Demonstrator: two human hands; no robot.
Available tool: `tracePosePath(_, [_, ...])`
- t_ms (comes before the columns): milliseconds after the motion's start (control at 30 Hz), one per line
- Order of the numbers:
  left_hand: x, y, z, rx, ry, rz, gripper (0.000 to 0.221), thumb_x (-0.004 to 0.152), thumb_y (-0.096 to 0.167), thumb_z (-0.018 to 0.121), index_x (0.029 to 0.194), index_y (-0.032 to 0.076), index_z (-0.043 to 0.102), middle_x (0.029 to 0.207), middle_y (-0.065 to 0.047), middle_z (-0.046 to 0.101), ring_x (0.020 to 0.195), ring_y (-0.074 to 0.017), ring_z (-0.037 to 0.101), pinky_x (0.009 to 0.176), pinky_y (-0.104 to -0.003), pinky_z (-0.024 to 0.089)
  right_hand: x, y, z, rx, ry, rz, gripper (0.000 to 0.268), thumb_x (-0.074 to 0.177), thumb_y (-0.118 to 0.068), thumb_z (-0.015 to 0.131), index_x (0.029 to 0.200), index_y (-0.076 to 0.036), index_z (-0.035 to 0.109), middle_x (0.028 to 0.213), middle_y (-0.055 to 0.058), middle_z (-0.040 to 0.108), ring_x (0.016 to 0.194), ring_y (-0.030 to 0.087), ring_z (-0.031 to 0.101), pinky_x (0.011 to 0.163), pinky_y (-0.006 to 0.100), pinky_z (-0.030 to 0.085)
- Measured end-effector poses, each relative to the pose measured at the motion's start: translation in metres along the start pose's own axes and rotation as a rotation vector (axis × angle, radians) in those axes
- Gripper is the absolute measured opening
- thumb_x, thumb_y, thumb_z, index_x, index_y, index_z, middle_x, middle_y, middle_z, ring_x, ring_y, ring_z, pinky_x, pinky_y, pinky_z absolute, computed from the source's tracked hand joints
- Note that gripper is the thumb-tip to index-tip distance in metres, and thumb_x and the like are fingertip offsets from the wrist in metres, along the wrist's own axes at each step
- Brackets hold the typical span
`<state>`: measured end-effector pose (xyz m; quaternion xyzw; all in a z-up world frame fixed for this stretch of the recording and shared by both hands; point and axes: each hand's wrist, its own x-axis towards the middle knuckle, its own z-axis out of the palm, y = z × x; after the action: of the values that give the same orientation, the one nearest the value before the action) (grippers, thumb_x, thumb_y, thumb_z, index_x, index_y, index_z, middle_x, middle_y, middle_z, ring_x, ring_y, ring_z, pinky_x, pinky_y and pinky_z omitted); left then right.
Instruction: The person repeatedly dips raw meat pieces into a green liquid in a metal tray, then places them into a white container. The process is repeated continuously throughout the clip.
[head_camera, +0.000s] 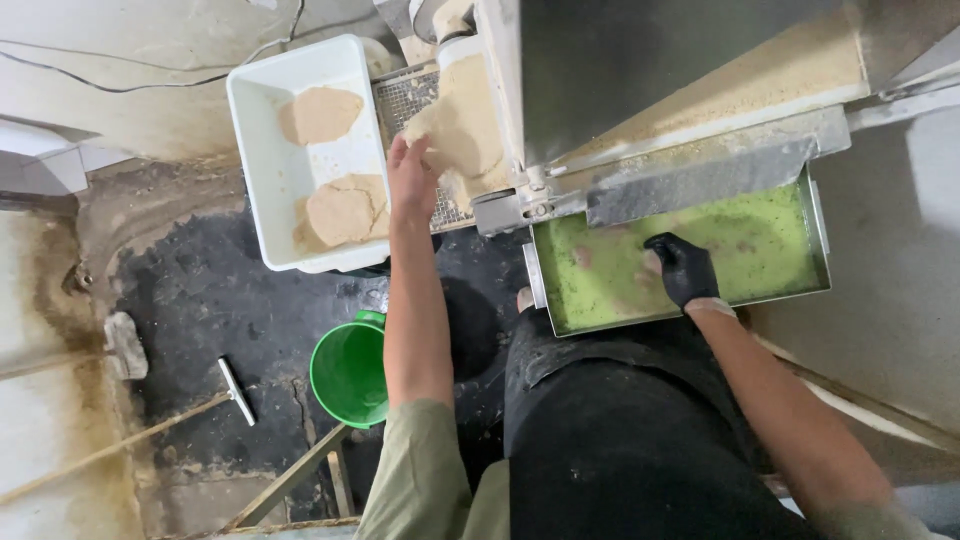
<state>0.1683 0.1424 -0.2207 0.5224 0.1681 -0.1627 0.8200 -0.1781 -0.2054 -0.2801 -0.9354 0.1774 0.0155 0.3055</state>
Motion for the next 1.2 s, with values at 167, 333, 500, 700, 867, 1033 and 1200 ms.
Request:
tracePosePath(167, [-0.019,0.042,0.029,0.339,-0.002,0.366,0.02,0.1,0.01,0.068,0.119,0.005,0.07,0.103,-0.021,0.074,0.096,-0.0272,0.074,0.085,-0.048,0.065,0.003,0.019,-0.003,0.471,0.085,0.253,0.016,0.111,-0.02,0.064,0.113,-0.027,0.078,0.114,0.005,0.076,0.122,0.031,0.066,0.101,0.046,0.055])
tracePosePath(333, [-0.064,0.102,0.078,0.629,0.025,0.581,0.012,0.101,0.014,0.064,0.11,0.01,0.07,0.085,-0.008,0.064,0.079,-0.0163,0.055,0.072,-0.036,0.048,0.002,-0.015,-0.03,0.742,0.095,0.527,0.024,0.107,-0.018,0.056,0.12,-0.018,0.076,0.128,0.009,0.071,0.12,0.029,0.065,0.099,0.044,0.053])
tracePosePath(500, [-0.078,0.139,0.094,0.89,0.005,0.756,0.023,0.098,0.011,0.057,0.116,0.013,0.071,0.094,-0.002,0.076,0.08,-0.0163,0.064,0.066,-0.03,0.049,0.001,0.037,-0.013,1.237,0.021,0.687,0.037,0.098,-0.025,0.065,0.134,-0.014,0.068,0.146,0.002,0.064,0.13,0.02,0.061,0.107,0.036,0.05])
tracePosePath(700, [-0.061,0.162,0.069,0.947,0.06,0.692,0.028,0.096,0.014,0.056,0.119,0.019,0.071,0.099,0.0,0.079,0.09,-0.0191,0.069,0.077,-0.032,0.053,-0.009,0.051,-0.027,1.283,-0.187,0.541,0.038,0.09,-0.007,0.072,0.127,-0.001,0.064,0.126,0.012,0.07,0.112,0.02,0.067,0.09,0.027,0.054])
tracePosePath(867, [-0.05,0.184,0.032,0.859,0.083,0.708,0.026,0.095,0.014,0.055,0.114,0.014,0.073,0.1,-0.001,0.076,0.09,-0.017,0.065,0.076,-0.031,0.052,-0.022,0.104,-0.021,0.092,-0.079,-0.443,0.036,0.098,-0.027,0.064,0.133,-0.026,0.072,0.14,0.02,0.069,0.127,0.042,0.066,0.103,0.049,0.053])
tracePosePath(1033, [-0.05,0.23,-0.005,1.005,0.263,0.721,0.029,0.091,0.014,0.053,0.11,0.02,0.075,0.085,0.004,0.074,0.077,-0.0139,0.06,0.069,-0.031,0.048,-0.032,-0.023,-0.089,0.519,-0.135,0.355,0.027,0.094,-0.009,0.076,0.117,0.004,0.072,0.117,0.016,0.072,0.11,0.025,0.064,0.091,0.041,0.052])
tracePosePath(1200, [-0.012,0.235,-0.048,1.15,0.376,0.757,0.024,0.097,0.008,0.057,0.11,0.018,0.074,0.08,0.001,0.074,0.068,-0.0167,0.063,0.057,-0.033,0.048,-0.029,-0.032,-0.094,0.6,0.013,0.513,0.032,0.093,-0.011,0.08,0.117,0.007,0.07,0.105,0.02,0.068,0.096,0.029,0.063,0.08,0.046,0.062])
